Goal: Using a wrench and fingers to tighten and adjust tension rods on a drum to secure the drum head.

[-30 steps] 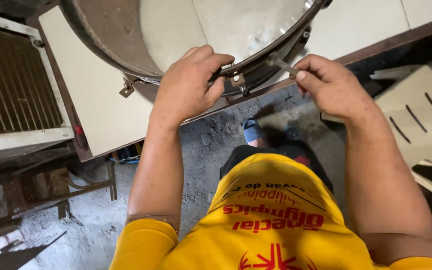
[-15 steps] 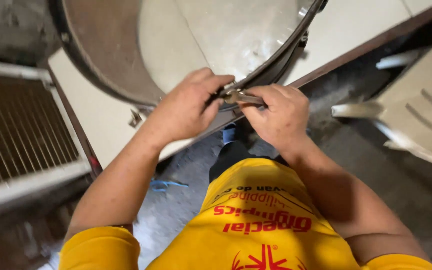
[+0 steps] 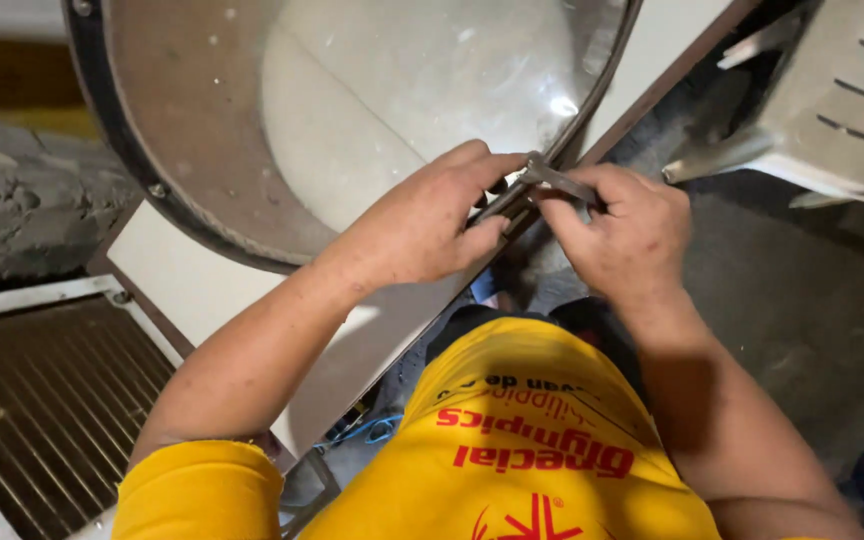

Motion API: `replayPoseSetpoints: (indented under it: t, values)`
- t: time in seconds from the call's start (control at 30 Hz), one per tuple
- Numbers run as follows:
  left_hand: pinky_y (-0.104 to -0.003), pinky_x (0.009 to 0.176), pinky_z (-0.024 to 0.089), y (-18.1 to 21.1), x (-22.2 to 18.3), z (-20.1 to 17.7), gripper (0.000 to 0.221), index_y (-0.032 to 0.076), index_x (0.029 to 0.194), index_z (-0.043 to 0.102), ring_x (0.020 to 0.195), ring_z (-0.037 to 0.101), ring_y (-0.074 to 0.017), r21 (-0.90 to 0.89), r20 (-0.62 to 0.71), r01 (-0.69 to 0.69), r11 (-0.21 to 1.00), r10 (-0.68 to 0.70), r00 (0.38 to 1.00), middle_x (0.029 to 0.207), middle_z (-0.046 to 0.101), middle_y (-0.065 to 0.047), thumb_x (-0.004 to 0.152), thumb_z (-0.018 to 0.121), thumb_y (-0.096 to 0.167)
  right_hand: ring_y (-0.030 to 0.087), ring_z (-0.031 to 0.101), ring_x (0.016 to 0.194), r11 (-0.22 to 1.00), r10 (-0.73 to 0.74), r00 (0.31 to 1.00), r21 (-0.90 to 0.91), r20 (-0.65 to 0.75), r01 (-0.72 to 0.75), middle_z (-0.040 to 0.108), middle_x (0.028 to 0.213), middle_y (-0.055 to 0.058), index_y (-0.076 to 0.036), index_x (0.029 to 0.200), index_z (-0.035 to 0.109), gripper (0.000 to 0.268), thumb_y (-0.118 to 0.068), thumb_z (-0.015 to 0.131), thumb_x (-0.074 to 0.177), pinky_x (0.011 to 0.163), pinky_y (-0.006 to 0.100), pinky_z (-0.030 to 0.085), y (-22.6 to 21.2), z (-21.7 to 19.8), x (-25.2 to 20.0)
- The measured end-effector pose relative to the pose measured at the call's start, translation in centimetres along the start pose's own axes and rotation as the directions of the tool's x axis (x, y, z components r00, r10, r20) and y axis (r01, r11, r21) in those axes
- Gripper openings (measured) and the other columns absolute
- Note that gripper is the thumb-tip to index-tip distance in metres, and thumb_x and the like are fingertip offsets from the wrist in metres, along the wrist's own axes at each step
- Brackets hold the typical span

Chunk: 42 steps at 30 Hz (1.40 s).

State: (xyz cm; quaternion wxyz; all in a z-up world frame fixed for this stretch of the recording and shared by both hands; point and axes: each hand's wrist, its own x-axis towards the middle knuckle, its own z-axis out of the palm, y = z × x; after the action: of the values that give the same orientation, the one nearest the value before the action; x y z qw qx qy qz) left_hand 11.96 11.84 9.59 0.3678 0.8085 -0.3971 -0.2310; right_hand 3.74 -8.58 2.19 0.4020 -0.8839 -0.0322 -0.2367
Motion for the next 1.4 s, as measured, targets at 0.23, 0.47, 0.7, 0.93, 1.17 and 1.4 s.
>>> replayPoseSetpoints:
  t: [0.23,0.47,0.7,0.93,1.17,1.4]
  values:
    - [-0.043,0.078,0.060,-2.1,0.4,-0.5,0.062,0.000,0.142,0.050,0.092,0.066,-0.0327,-0.096,0.062,-0.010,0.995,0.016,0.998,0.106,0.056,-0.019,0.086,0.073,0.015,0.032,0.071,0.070,1.000,0.017,1.000,0.015,0.017,-0.018,0.065,0.068,0.009,-0.012,0.101,0.080,0.020,-0.003,0.076,0.083,0.066,0.040,0.057,0.1,0.3,-0.4]
    - [-0.038,0.071,0.060,-2.5,0.8,-0.7,0.069,0.000,0.142,0.051,0.092,0.065,-0.0281,-0.146,0.115,0.033,0.989,-0.016,0.993,0.108,0.058,-0.017,0.082,0.077,0.021,0.034,0.069,0.066,0.999,-0.013,0.999,-0.034,-0.040,0.012,0.063,0.064,0.013,-0.008,0.094,0.078,0.011,-0.010,0.086,0.087,0.062,0.041,0.056,-0.6,0.2,-0.2]
    - [-0.032,0.065,0.060,-3.4,1.0,0.0,0.060,0.001,0.137,0.058,0.086,0.067,-0.0243,-0.153,0.039,0.051,0.987,-0.045,0.998,0.104,0.062,-0.013,0.083,0.077,0.018,0.030,0.071,0.070,0.992,0.090,0.996,0.085,0.025,-0.091,0.071,0.075,0.007,-0.012,0.097,0.080,0.012,-0.008,0.080,0.086,0.065,0.037,0.057,-0.6,0.0,0.2]
    - [-0.041,0.082,0.059,-2.0,0.2,0.5,0.056,0.005,0.137,0.059,0.099,0.069,-0.0333,0.061,0.060,0.052,0.997,-0.056,0.997,0.107,0.064,-0.015,0.087,0.070,0.026,0.037,0.074,0.075,0.996,0.086,0.995,-0.018,-0.051,-0.087,0.075,0.077,0.016,-0.008,0.086,0.077,0.018,-0.020,0.084,0.076,0.068,0.044,0.058,-2.1,0.6,0.1]
    - [-0.051,0.095,0.049,-0.5,-0.2,3.5,0.054,0.001,0.141,0.051,0.103,0.061,-0.0411,0.230,-0.087,0.101,0.968,-0.083,0.993,0.112,0.058,-0.019,0.088,0.056,0.006,0.023,0.073,0.070,0.978,0.185,0.979,-0.118,0.087,-0.174,0.078,0.081,0.001,-0.016,0.089,0.078,0.019,-0.030,0.067,0.083,0.062,0.040,0.057,-1.3,0.6,0.0]
    - [-0.049,0.088,0.052,0.3,-0.3,3.7,0.053,0.006,0.147,0.048,0.105,0.062,-0.0363,0.211,-0.104,0.248,0.946,-0.230,0.968,0.118,0.057,-0.014,0.096,0.053,0.018,0.019,0.070,0.069,0.863,0.496,0.842,-0.018,0.214,-0.504,0.075,0.075,-0.004,-0.019,0.089,0.075,0.019,-0.037,0.072,0.081,0.064,0.036,0.051,-2.0,0.3,0.8]
